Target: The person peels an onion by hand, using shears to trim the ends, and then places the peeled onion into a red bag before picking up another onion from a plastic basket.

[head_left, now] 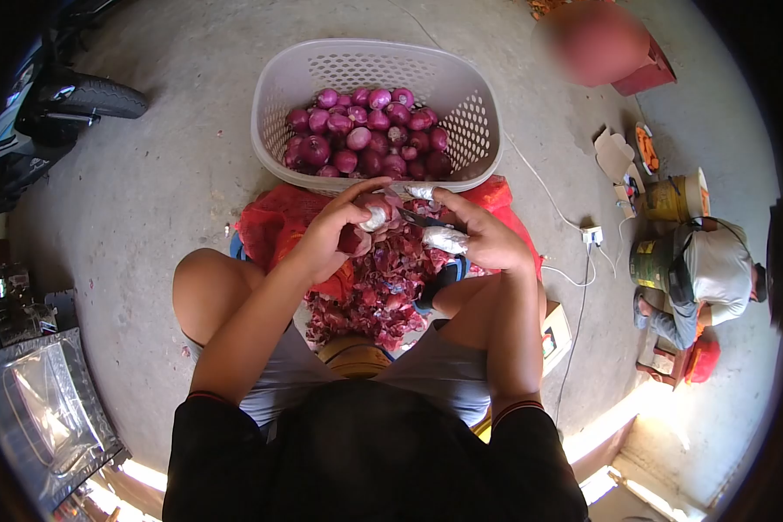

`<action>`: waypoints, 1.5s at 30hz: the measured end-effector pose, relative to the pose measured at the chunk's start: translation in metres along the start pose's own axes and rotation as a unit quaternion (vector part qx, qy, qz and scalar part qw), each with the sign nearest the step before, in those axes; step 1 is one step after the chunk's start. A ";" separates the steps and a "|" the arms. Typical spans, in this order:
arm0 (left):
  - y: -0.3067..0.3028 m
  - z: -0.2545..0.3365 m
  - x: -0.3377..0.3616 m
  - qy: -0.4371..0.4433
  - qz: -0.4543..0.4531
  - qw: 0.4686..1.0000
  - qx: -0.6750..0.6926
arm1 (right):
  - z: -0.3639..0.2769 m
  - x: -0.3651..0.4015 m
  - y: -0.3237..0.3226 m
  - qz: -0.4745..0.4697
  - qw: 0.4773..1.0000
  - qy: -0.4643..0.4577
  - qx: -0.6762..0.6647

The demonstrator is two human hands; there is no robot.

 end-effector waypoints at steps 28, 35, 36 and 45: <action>-0.007 0.002 -0.002 0.084 0.000 0.995 0.052 | -0.014 -0.017 -0.002 0.089 0.993 -0.082 0.001; -0.007 0.000 -0.001 0.094 0.011 0.987 0.129 | -0.003 -0.013 -0.001 0.096 0.994 -0.021 0.056; 0.000 0.003 0.000 0.091 0.002 0.987 0.133 | -0.003 -0.012 0.001 0.104 0.992 0.004 0.071; 0.000 -0.001 -0.003 0.085 -0.067 0.980 0.169 | -0.025 -0.017 0.017 0.128 0.966 -0.116 0.192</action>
Point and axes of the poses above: each hand's wrist, its own x-axis away from the middle knuckle, its own y-axis out of the palm, z = x × y, the point moved 9 cm from there along -x, towards the middle knuckle, and after that the axes turned 15 degrees about -z, right-handed, at the moved point
